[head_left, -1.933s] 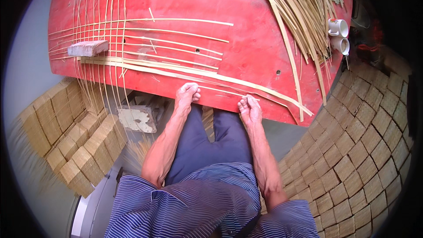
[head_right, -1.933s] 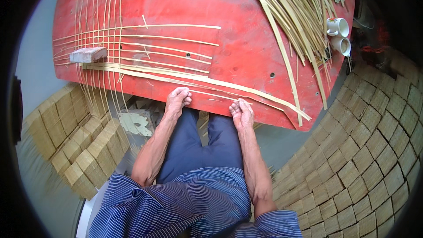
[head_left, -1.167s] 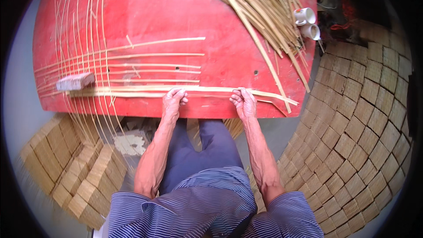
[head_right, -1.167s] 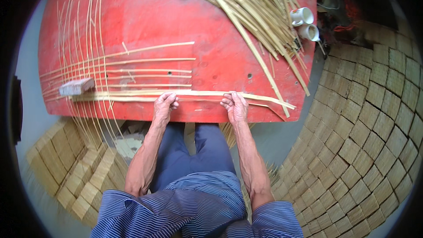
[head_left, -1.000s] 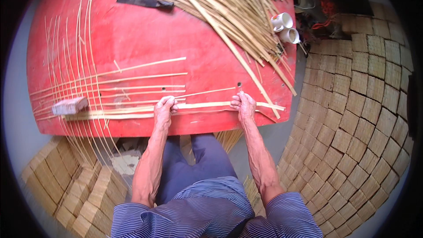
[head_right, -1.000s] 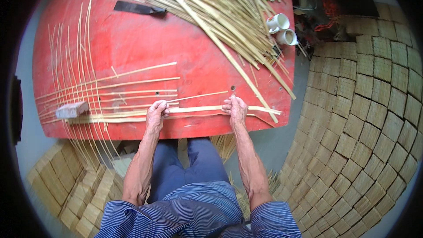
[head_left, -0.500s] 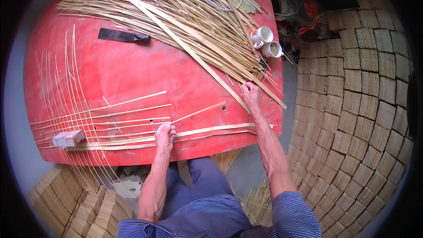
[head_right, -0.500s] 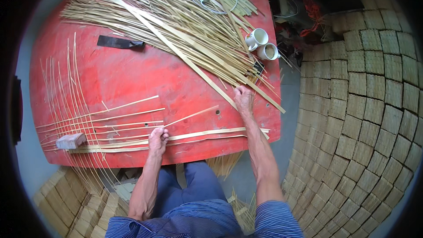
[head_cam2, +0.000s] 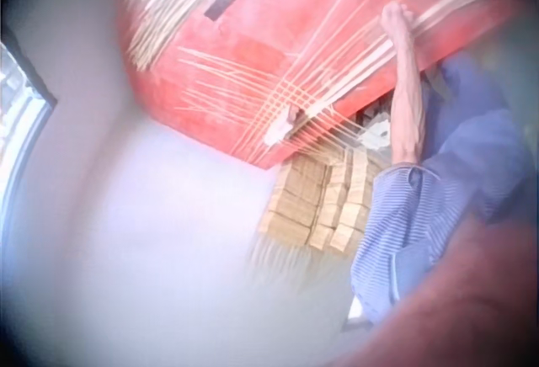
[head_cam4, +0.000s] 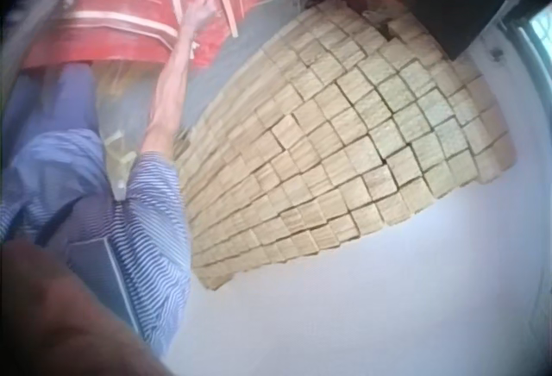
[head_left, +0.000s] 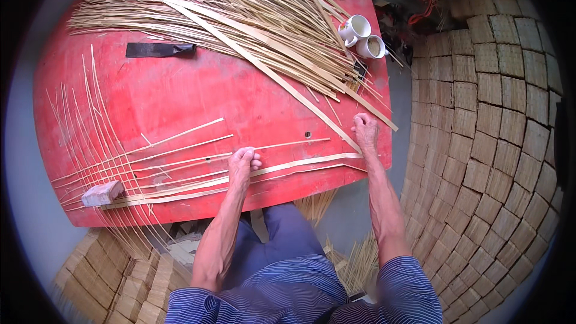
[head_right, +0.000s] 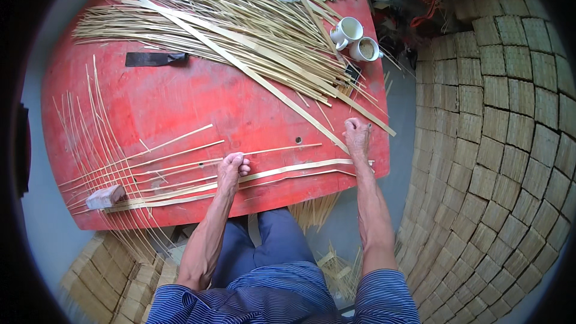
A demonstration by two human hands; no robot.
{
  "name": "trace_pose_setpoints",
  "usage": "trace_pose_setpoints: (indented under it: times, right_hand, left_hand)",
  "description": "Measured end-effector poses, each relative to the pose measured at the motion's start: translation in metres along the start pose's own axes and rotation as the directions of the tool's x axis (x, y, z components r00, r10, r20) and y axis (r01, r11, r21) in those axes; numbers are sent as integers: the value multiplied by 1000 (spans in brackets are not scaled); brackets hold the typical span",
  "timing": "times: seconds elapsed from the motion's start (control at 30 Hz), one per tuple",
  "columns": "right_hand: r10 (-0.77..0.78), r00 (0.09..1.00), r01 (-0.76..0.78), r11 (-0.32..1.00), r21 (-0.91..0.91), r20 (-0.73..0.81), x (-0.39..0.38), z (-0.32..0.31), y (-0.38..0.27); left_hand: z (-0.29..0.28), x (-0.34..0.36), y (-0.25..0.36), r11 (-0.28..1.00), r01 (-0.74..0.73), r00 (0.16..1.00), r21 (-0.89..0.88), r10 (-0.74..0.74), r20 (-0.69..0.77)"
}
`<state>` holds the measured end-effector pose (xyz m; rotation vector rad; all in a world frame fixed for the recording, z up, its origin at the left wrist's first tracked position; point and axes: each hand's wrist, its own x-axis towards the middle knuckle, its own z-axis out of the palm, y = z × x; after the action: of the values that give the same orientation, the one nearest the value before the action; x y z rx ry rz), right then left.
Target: The person weaves thin bamboo strips into a mat on a red work surface. They repeatedly pick up strips, interlace them with the existing weave, and press the mat down to tighten the structure.
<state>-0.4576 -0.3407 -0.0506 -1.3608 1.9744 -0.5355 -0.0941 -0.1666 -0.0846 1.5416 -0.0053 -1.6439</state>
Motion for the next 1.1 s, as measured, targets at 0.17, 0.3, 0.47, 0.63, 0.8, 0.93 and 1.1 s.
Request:
trace_pose_setpoints:
  times: [0.17,0.3,0.47,0.63,0.8,0.93,1.1]
  right_hand:
    - [8,999,-8,1000,16,-39,-8,-13,5]
    - [-25,999,24,1000,-15,-30,-18,-15,3]
    - [-28,998,25,998,-53,-54,-25,-7,-7]
    - [-5,999,6,1000,11,-34,-49,-8,-34]
    - [-148,987,144,988,-55,-70,-92,-20,-50]
    - [-224,966,205,968,-144,-131,-114,-47,-21]
    - [-10,993,8,1000,-12,-121,-143,-60,-12]
  left_hand:
    - [7,-2,0,990,11,1000,142,-7,-31]
    - [9,-8,0,952,-26,996,306,50,-69]
    - [7,-10,-7,859,-108,988,501,148,-42]
    - [7,-31,0,779,-225,969,585,240,54]
    - [9,-57,10,799,-245,969,548,181,170]
    - [19,-66,0,731,-347,937,588,241,253]
    - [21,-79,-8,706,-322,943,631,181,279]
